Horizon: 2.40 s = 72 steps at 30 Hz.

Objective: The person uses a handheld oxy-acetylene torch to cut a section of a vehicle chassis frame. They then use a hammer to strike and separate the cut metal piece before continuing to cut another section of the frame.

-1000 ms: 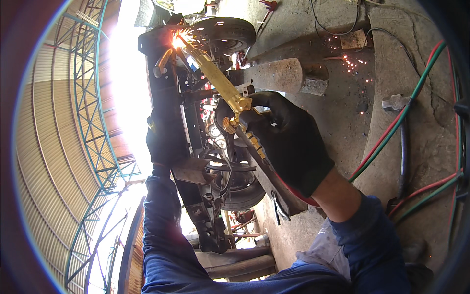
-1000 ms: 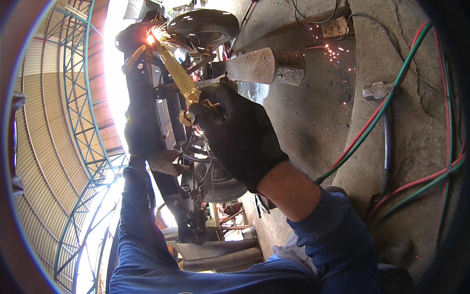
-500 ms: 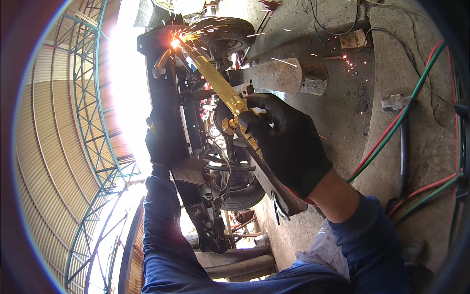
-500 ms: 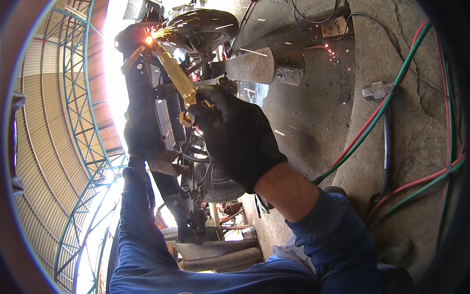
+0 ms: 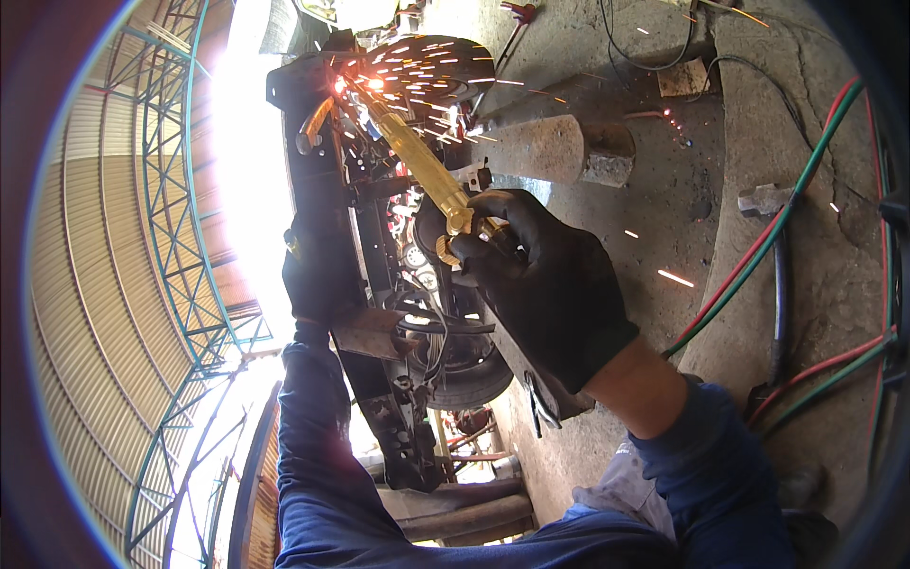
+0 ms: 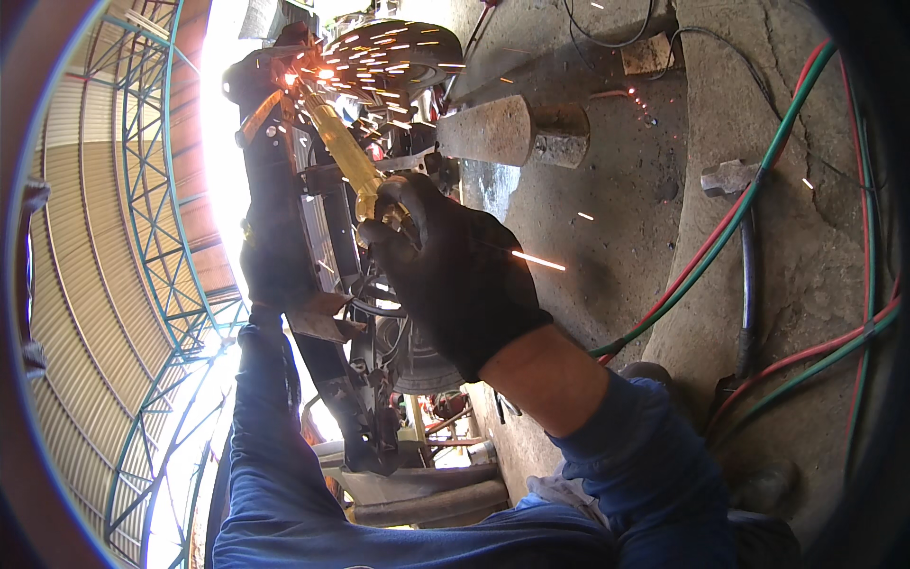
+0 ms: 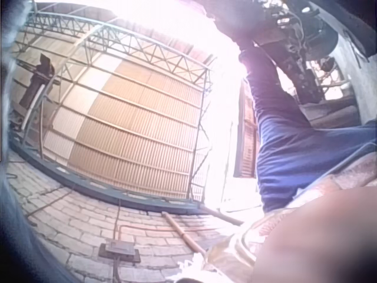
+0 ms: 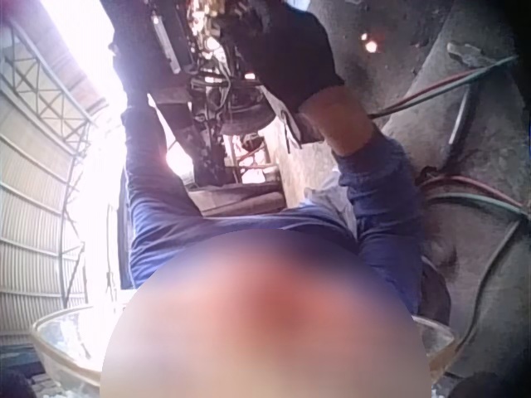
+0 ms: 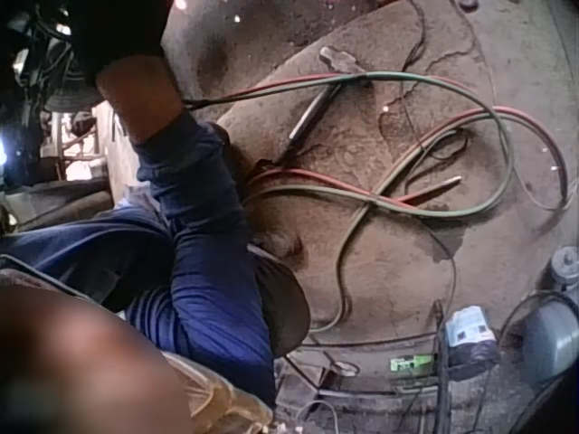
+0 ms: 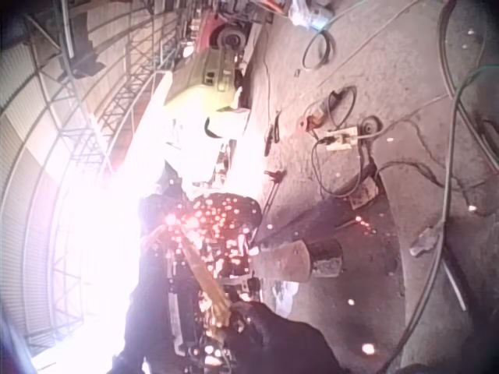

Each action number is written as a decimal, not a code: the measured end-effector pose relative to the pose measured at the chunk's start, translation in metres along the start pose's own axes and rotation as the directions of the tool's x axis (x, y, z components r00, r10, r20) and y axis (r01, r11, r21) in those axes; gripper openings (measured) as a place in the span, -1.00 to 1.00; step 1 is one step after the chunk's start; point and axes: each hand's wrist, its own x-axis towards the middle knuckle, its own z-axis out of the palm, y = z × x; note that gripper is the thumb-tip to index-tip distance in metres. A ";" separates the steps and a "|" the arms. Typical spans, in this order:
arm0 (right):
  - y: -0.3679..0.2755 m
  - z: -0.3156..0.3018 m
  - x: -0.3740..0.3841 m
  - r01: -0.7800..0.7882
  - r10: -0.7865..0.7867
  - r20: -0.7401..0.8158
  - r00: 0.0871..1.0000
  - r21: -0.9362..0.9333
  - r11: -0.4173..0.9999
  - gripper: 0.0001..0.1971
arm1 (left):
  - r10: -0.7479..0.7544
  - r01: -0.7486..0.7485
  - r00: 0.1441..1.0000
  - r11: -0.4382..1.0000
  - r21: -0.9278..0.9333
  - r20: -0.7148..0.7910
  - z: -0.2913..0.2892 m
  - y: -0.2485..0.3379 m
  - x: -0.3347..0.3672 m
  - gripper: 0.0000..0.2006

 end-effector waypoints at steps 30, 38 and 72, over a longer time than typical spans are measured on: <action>0.003 -0.003 0.008 -0.057 0.050 0.043 0.998 0.188 0.980 -0.57 | -0.015 0.015 1.000 1.000 -0.024 -0.001 -0.003 0.005 0.000 -0.49; 0.003 -0.003 0.011 -0.116 0.106 0.056 0.993 0.237 0.964 -0.59 | -0.014 0.015 1.000 0.999 -0.040 0.007 -0.005 0.010 0.001 -0.49; -0.005 -0.009 0.006 -0.129 0.112 0.077 0.991 0.263 0.956 -0.59 | -0.007 0.007 1.000 1.000 0.025 -0.012 -0.002 0.003 -0.001 -0.47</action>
